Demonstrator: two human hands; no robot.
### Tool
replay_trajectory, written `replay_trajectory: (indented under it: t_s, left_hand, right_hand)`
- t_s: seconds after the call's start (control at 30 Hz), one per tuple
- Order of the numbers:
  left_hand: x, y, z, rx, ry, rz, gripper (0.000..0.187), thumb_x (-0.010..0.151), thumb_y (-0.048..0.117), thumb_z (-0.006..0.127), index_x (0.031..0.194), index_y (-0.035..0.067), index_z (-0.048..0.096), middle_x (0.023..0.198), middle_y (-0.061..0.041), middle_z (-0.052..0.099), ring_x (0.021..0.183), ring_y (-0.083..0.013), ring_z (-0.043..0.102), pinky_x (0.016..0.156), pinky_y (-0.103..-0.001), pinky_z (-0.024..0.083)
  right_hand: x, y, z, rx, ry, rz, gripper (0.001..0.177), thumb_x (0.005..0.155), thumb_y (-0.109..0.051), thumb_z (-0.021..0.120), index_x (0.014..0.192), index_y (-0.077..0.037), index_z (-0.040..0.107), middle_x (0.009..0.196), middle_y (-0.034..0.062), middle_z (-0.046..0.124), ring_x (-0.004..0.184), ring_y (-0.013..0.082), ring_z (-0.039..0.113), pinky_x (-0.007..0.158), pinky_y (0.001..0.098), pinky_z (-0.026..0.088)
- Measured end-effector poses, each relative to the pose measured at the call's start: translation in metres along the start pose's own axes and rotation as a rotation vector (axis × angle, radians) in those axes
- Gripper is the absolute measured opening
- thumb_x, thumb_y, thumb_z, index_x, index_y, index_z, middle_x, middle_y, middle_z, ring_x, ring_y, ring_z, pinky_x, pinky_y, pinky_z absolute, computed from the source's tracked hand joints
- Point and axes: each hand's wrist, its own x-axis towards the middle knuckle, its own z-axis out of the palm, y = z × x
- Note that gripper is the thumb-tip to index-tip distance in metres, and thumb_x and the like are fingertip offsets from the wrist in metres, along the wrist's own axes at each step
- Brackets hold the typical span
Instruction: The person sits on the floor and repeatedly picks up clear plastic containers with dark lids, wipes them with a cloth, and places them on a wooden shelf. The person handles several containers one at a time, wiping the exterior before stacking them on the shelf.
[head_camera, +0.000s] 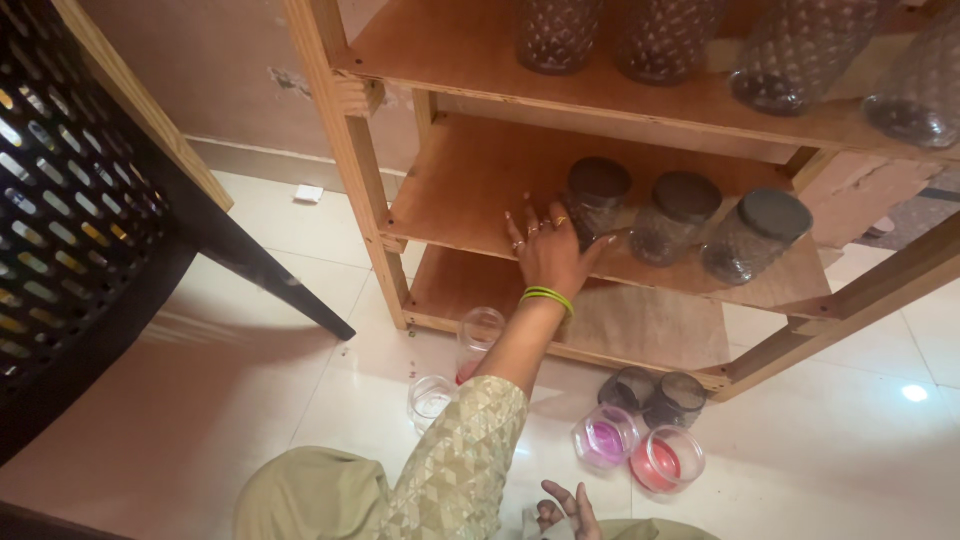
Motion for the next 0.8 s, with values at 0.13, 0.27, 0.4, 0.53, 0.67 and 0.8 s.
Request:
replay_trajectory:
  t_s: [0.13, 0.27, 0.4, 0.53, 0.67, 0.8]
  left_hand:
    - [0.002, 0.007, -0.006, -0.024, -0.048, -0.036, 0.095, 0.077, 0.065, 0.076, 0.134, -0.007, 0.051, 0.137, -0.037, 0.054, 0.148, -0.0450, 0.033, 0.123, -0.064, 0.012]
    - [-0.001, 0.003, -0.019, -0.118, -0.074, -0.040, 0.107, 0.076, 0.059, 0.077, 0.146, -0.008, 0.034, 0.154, -0.028, 0.038, 0.151, -0.0463, 0.022, 0.122, -0.061, 0.010]
    - [-0.028, -0.015, -0.043, -0.319, 0.166, 0.020, 0.104, 0.083, 0.039, 0.078, 0.160, 0.003, 0.018, 0.168, -0.024, 0.013, 0.155, -0.0462, 0.015, 0.125, -0.059, 0.012]
    - [-0.073, -0.056, -0.080, -0.731, 0.242, 0.094, 0.090, 0.095, 0.019, 0.071, 0.165, 0.011, 0.015, 0.174, -0.020, 0.013, 0.142, -0.0371, 0.048, 0.118, -0.048, 0.044]
    - [-0.117, -0.101, -0.110, -1.074, -0.143, -0.193, 0.087, 0.092, 0.013, 0.065, 0.161, 0.016, 0.011, 0.153, -0.015, 0.050, 0.093, -0.0188, 0.073, 0.077, -0.030, 0.062]
    - [-0.160, -0.134, -0.113, -0.691, -0.247, -0.201, 0.053, 0.092, 0.013, 0.069, 0.143, 0.014, 0.054, 0.095, -0.011, 0.079, 0.068, -0.0166, 0.067, 0.065, -0.029, 0.054]
  right_hand:
    - [-0.003, -0.001, -0.002, 0.009, -0.032, 0.000, 0.079, 0.092, -0.070, 0.044, 0.132, -0.004, 0.060, 0.082, 0.0112, 0.065, 0.066, 0.0230, 0.061, 0.059, 0.0336, 0.048]
    - [-0.006, -0.002, -0.006, -0.031, 0.148, 0.002, 0.082, 0.092, -0.071, 0.041, 0.138, -0.006, 0.058, 0.087, 0.0120, 0.068, 0.069, 0.0242, 0.061, 0.061, 0.0335, 0.048]
    - [-0.011, 0.001, -0.002, 0.093, 0.113, -0.065, 0.082, 0.092, -0.071, 0.043, 0.137, -0.003, 0.056, 0.095, 0.0149, 0.070, 0.078, 0.0283, 0.067, 0.071, 0.0427, 0.054]
    - [-0.025, 0.010, 0.014, 0.229, 0.131, -0.106, 0.071, 0.093, -0.063, 0.046, 0.133, -0.005, 0.055, 0.115, 0.0168, 0.068, 0.104, 0.0347, 0.066, 0.091, 0.0580, 0.053]
    - [-0.040, 0.010, 0.043, 0.261, 0.119, -0.147, 0.056, 0.096, -0.051, 0.053, 0.129, -0.006, 0.056, 0.128, 0.0172, 0.064, 0.118, 0.0388, 0.059, 0.096, 0.0644, 0.048]
    - [-0.057, 0.005, 0.066, 0.258, 0.184, -0.102, 0.045, 0.095, -0.039, 0.053, 0.128, -0.010, 0.059, 0.129, 0.0137, 0.065, 0.119, 0.0370, 0.061, 0.098, 0.0631, 0.048]
